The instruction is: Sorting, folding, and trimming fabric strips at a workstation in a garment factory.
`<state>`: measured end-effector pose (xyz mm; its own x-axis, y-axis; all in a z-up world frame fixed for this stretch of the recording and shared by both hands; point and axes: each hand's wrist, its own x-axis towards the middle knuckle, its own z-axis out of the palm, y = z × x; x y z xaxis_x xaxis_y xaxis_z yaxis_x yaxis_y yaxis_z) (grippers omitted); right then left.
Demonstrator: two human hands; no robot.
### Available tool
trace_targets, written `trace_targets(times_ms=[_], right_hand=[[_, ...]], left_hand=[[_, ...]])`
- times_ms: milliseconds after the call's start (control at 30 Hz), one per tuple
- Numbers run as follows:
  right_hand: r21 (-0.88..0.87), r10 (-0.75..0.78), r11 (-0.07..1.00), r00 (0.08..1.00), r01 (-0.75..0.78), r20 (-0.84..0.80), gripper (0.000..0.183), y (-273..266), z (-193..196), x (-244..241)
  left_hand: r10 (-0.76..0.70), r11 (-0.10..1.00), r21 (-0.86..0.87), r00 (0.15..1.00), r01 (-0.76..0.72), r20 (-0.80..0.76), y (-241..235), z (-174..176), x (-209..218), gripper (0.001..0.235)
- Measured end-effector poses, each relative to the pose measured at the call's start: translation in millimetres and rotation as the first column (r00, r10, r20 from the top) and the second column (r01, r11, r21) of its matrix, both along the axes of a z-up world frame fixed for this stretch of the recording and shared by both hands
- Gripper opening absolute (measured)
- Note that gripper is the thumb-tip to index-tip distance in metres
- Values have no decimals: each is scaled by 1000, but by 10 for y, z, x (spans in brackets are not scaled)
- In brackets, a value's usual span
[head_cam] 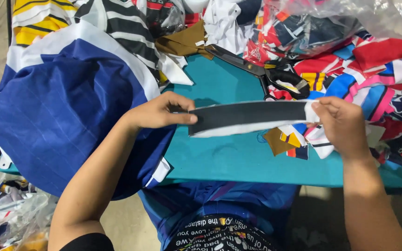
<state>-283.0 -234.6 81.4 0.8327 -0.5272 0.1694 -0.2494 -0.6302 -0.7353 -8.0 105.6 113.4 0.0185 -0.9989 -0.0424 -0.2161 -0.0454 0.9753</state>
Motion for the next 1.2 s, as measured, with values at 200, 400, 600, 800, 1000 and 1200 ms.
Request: trace_targets(times_ms=[200, 400, 600, 800, 1000, 1200], right_hand=[[125, -43, 991, 999, 41, 10, 18, -176, -48, 0], [187, -68, 980, 998, 66, 4, 23, -226, -82, 230], [241, 11, 970, 992, 20, -126, 25, -315, -78, 484], [160, 82, 986, 972, -47, -219, 19, -175, 100, 633], [148, 87, 988, 964, -51, -250, 14, -176, 27, 659], [141, 48, 990, 960, -9, -275, 16, -91, 97, 675]], left_hand=[[326, 941, 21, 919, -339, 220, -166, -471, -40, 19], [603, 798, 55, 792, -600, -97, -263, -566, 24, 35], [440, 886, 202, 894, -417, -84, -175, -453, -56, 40], [392, 917, 150, 905, -369, -168, -133, -708, 61, 26], [468, 882, 181, 850, -435, -241, -136, -751, 50, 7], [530, 836, 248, 836, -489, -140, -143, -662, 29, 25]])
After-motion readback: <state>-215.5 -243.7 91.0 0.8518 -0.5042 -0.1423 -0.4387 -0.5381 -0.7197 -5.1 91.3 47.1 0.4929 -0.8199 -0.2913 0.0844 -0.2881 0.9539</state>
